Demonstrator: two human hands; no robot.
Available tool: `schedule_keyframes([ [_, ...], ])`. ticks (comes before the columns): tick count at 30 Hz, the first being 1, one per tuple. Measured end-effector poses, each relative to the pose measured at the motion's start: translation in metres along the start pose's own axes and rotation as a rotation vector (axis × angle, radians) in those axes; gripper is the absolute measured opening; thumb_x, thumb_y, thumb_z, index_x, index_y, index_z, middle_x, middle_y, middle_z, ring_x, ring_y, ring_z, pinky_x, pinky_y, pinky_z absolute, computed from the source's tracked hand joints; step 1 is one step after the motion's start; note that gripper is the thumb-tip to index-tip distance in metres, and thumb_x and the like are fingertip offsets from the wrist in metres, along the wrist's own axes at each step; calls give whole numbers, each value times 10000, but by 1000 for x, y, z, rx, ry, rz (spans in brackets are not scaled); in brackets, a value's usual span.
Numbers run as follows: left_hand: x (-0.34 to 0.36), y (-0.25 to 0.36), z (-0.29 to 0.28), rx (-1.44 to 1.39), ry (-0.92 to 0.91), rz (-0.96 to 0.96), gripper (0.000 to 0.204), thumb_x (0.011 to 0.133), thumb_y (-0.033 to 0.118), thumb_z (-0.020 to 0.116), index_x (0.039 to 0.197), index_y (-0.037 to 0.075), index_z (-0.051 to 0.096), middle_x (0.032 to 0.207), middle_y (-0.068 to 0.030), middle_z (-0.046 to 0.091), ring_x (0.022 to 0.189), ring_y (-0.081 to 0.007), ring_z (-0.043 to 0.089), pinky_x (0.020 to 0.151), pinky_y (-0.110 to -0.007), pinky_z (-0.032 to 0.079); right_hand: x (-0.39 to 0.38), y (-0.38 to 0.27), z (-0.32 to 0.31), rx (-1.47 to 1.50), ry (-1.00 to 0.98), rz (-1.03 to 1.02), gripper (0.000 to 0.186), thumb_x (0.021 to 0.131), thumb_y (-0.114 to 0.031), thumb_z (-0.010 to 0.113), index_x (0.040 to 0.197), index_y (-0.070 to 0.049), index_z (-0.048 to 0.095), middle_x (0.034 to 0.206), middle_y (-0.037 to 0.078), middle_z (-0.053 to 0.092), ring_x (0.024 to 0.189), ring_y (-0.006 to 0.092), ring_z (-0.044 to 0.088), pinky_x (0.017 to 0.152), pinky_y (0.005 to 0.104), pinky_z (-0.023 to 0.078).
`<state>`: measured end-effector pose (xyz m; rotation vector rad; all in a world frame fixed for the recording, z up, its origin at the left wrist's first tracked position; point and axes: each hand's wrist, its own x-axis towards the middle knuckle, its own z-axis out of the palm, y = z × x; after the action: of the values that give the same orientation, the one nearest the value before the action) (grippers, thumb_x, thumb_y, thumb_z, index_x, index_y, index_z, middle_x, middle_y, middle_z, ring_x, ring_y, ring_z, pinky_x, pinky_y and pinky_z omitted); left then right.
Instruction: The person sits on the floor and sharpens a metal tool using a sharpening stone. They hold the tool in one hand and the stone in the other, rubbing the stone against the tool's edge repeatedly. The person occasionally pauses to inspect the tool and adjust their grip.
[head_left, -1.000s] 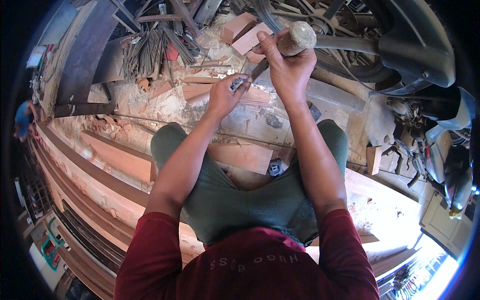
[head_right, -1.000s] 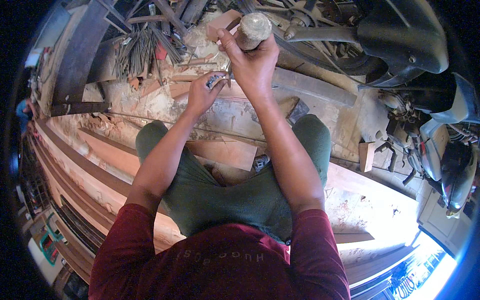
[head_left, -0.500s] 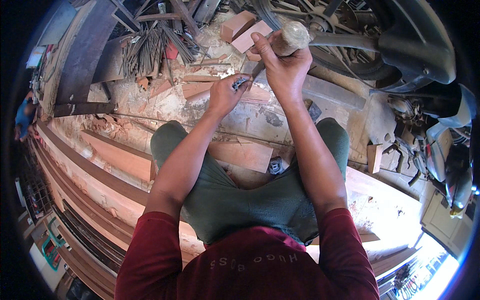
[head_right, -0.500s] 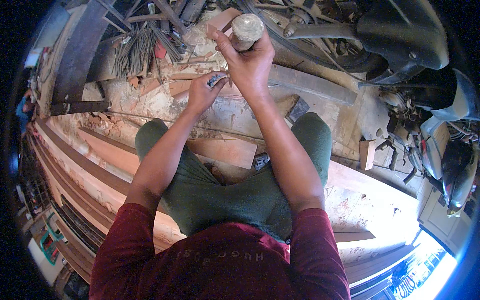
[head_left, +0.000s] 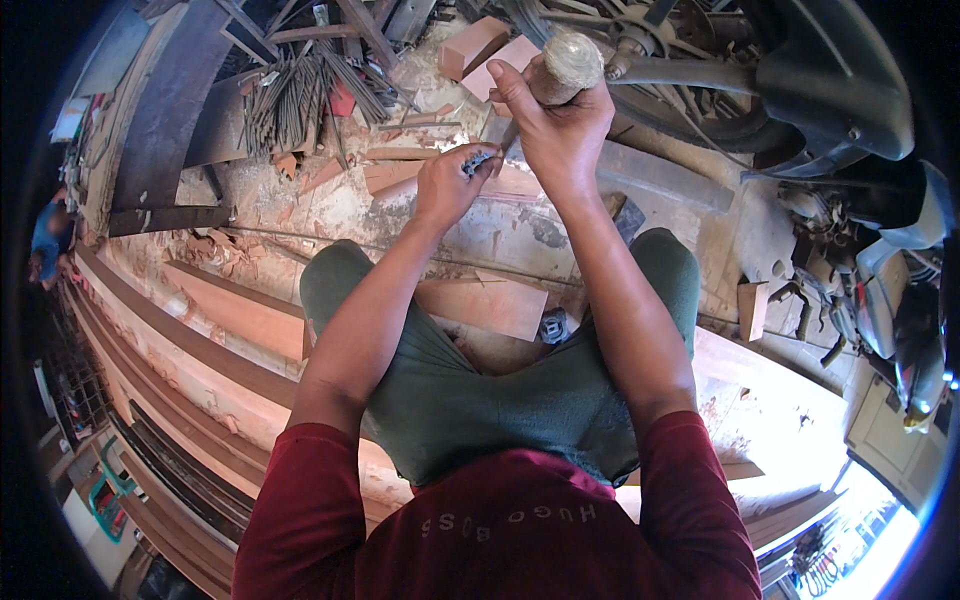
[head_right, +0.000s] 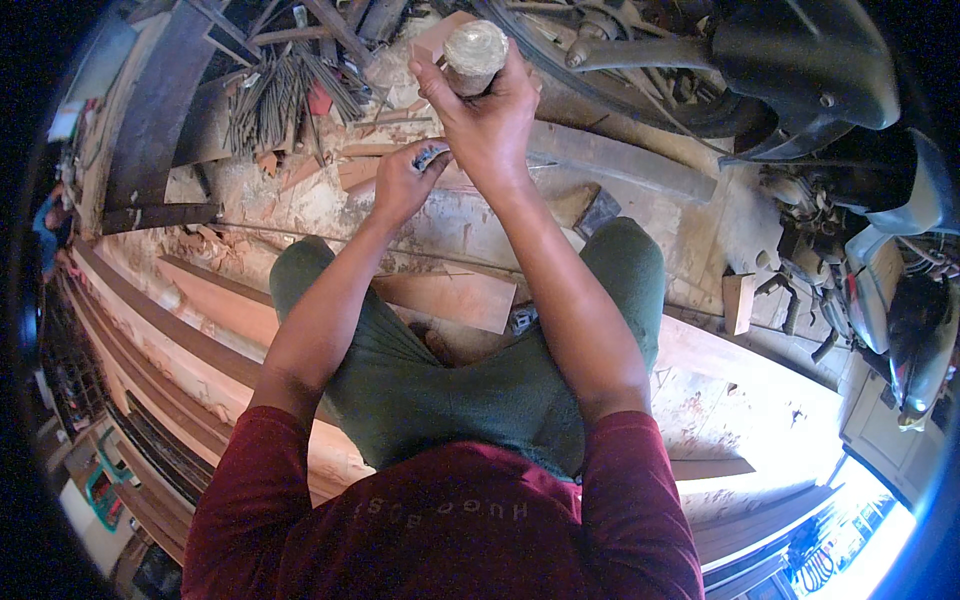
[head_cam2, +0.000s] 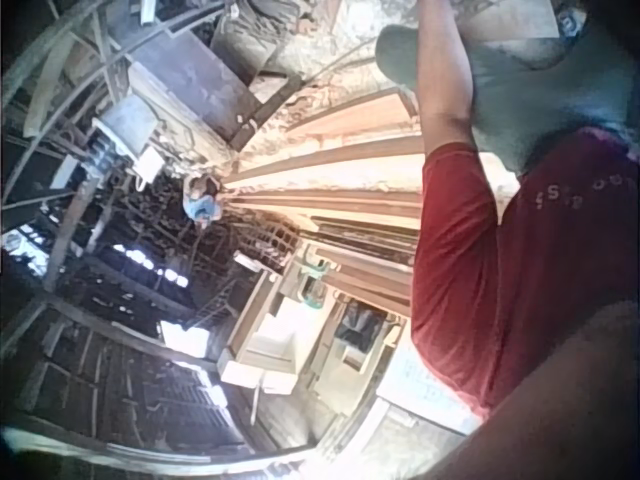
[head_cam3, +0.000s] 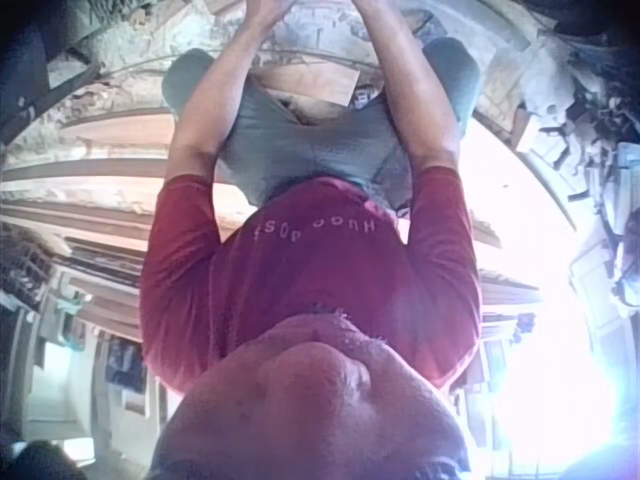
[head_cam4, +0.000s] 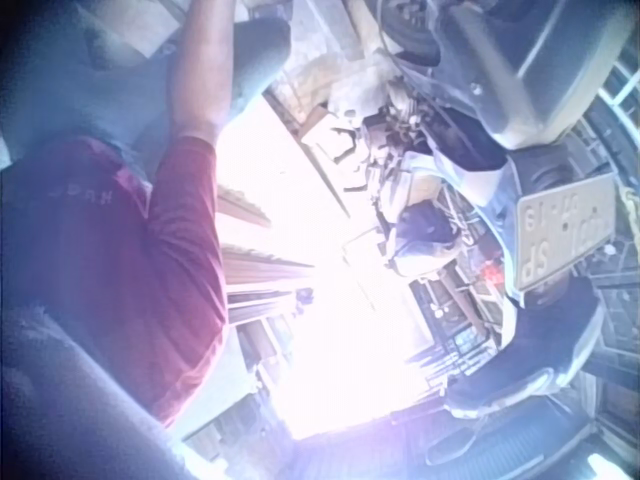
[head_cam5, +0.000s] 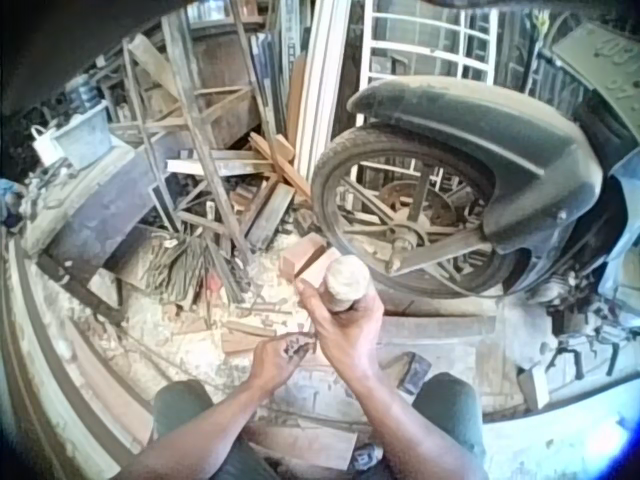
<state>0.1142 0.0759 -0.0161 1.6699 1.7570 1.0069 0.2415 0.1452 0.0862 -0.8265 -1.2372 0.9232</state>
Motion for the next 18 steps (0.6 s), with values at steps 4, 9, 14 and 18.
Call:
schedule_keyframes([
  [4,0,3,0,-10,-11,-49,210,884,220,759,1050,92,752,927,-155,745,805,-263,738,719,-355,551,0,-1,0,2,-1,9,405,786,-183,876,1054,-2,631,882,70,711,797,118,659,727,302,552],
  [9,-1,4,-1,38,-41,-31,279,850,204,780,1094,77,733,929,-167,744,814,-267,736,746,-354,552,0,-8,4,-36,-62,-44,268,832,-8,808,947,22,568,844,51,627,759,147,693,653,287,619],
  [14,1,9,-4,-80,-62,22,431,816,213,791,1198,49,676,1063,-163,731,949,-256,716,841,-353,537,2,-6,2,-85,-69,-44,263,840,-29,808,938,25,570,845,68,656,754,154,704,630,279,611],
  [18,6,22,-12,-165,-103,73,511,805,250,800,1258,63,655,1188,-161,695,1069,-304,684,918,-384,529,-2,-9,4,114,-48,65,288,828,-76,821,978,7,590,848,84,695,773,164,716,663,293,588],
])
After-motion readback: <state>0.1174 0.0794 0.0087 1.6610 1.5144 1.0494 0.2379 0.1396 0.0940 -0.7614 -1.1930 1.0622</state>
